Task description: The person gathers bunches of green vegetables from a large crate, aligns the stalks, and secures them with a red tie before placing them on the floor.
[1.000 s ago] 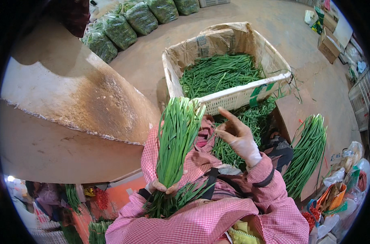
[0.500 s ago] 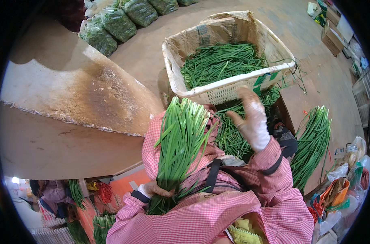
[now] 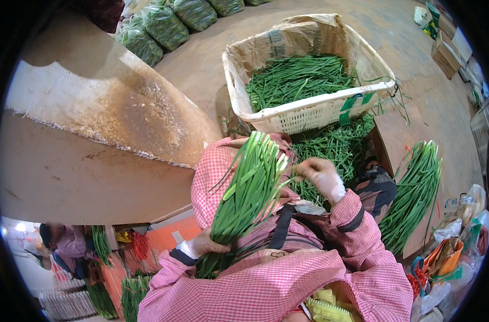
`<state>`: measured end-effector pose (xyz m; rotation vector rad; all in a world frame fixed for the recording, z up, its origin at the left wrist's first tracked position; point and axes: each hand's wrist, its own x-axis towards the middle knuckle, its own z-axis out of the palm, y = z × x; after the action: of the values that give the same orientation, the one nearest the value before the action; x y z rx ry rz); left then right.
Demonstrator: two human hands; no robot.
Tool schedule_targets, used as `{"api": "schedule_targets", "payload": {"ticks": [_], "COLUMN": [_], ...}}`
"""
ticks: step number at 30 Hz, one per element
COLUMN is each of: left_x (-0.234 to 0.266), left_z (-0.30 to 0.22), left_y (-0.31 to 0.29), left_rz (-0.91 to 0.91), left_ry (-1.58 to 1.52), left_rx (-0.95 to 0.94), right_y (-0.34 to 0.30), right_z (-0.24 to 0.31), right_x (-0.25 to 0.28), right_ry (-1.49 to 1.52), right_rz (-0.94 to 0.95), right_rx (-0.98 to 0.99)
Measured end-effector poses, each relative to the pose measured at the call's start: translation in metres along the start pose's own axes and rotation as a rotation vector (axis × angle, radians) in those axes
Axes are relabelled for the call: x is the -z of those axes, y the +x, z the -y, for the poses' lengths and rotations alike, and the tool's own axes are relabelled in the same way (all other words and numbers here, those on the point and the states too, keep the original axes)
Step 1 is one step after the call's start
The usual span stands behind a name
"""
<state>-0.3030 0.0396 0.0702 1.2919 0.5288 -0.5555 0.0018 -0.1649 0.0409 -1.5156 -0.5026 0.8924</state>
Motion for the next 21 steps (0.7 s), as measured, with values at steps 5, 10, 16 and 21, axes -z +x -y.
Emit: {"api": "schedule_targets", "payload": {"ticks": [5, 10, 16, 21], "left_x": [-0.008, -0.021, -0.025, -0.038], "left_z": [0.001, 0.006, -0.002, -0.017], "left_y": [-0.002, 0.01, -0.004, -0.003], "left_rz": [-0.088, -0.19, -0.35, -0.415], "left_ry": [-0.159, -0.006, 0.248, 0.305], "left_rx": [0.013, -0.083, -0.061, -0.002], "right_y": [-0.002, 0.013, 0.011, 0.005], "right_z": [0.038, 0.03, 0.009, -0.008], "right_x": [0.018, -0.037, -0.041, -0.052], "right_ry": [-0.374, -1.108, -0.826, -0.838], "right_rz": [-0.354, -0.08, -0.041, -0.161], "right_rx": [0.489, 0.625, 0.522, 0.432]}}
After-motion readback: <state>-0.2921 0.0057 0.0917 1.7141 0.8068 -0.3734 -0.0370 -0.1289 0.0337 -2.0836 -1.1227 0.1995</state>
